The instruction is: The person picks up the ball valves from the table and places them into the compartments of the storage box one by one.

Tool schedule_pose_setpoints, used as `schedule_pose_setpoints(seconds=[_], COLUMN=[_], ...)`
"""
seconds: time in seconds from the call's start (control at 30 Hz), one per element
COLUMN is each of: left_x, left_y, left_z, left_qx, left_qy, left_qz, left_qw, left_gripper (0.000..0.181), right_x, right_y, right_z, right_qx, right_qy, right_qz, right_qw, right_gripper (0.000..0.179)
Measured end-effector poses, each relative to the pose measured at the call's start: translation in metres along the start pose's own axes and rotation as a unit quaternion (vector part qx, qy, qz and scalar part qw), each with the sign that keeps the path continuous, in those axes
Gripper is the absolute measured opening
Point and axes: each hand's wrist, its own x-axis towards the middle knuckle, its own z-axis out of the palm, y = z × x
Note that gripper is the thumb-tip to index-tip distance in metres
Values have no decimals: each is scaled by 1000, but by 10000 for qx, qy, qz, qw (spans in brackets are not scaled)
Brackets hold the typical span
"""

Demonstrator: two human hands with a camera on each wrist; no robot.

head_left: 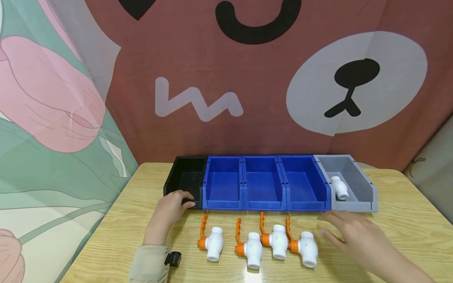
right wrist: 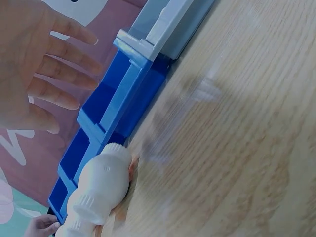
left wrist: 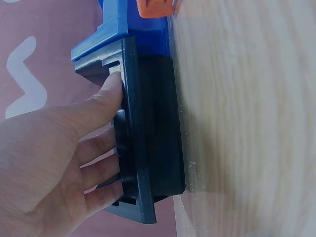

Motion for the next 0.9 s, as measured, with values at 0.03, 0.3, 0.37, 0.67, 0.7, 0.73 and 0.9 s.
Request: schedule_pose_setpoints(seconds=[0.03,0.3,0.37,0.67,0.7,0.73,0.9], left_x=[0,0,0,0,0,0,0], left_y=[0,1,1,0,0,0,0], left_z=[0,0,0,0,0,1,0], left_qx=[2,14,10,38,40,40,32], left_qy=[-5,-13,-10,-9,-8,-5,10], left_qz=[-5,-6,3,12,11,13,17], left_qw=[10000,10000,10000,10000,10000,10000,10000], left_gripper=[13,14,15,15,15,15,14], right_x=[0,-1,-2,-5,-6,-6,-5], right_y=[-1,-11,-15,-26,-27,-27,-32], right_z=[0,6,7,14,15,15,16], right_qx=[-3,-24,-12,202,226,249,318], right_qy=[0,-9,-74,-479,-513,-547,-777], right_qz=[-38,-143,-71,143,145,154,256], right_qw=[10000,9999,9999,9985,9983,9981,9961], right_gripper=[32,32,32,29,30,30,33])
